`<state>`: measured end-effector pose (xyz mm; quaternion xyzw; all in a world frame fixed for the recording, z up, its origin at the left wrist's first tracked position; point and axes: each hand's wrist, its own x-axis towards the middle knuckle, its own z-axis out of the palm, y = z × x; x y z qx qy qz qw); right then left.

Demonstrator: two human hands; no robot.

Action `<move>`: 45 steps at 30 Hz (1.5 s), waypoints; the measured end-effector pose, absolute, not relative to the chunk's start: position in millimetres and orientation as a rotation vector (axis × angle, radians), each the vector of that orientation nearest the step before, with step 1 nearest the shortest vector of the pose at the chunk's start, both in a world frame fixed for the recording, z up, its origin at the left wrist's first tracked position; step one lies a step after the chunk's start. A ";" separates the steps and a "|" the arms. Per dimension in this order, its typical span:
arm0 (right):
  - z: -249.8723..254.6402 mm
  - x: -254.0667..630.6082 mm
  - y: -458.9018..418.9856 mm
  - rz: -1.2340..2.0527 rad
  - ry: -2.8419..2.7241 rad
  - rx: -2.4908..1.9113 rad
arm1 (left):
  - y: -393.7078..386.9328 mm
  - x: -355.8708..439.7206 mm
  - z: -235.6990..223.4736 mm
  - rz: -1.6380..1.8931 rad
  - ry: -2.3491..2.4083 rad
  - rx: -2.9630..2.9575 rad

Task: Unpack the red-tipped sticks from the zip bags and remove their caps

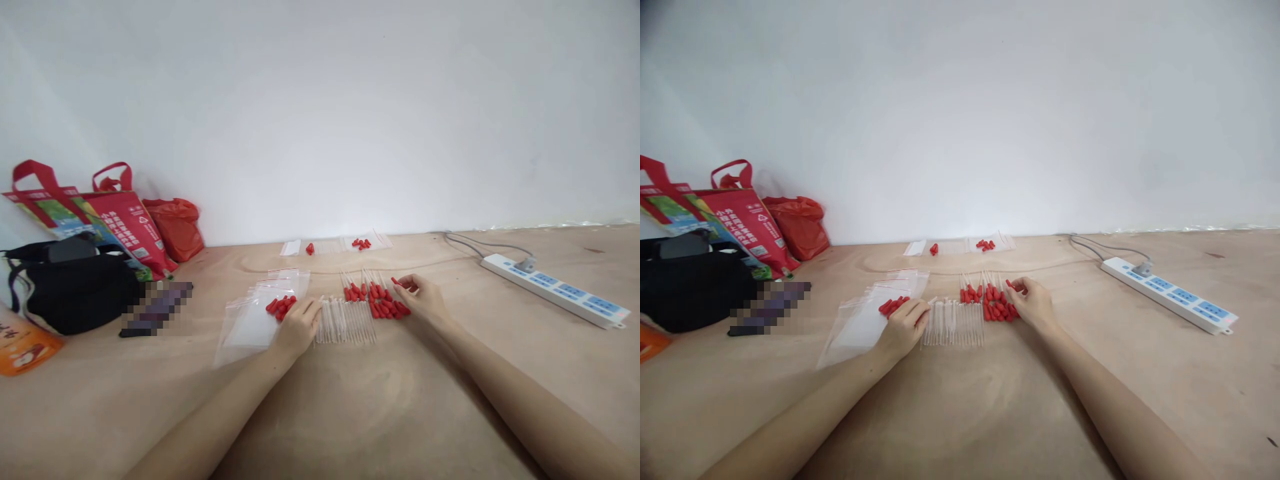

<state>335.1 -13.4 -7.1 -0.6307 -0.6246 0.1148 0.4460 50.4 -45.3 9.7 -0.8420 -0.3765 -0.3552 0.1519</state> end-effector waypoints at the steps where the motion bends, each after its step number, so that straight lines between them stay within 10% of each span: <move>1: -7.6 337.7 -13.1 0.295 -1.543 -1.597 | -44.6 51.9 7.8 -1.000 -1.065 -2.428; 45: -18.2 336.7 32.3 0.616 -1.381 -1.707 | -72.8 46.8 -2.0 -1.106 -1.022 -2.569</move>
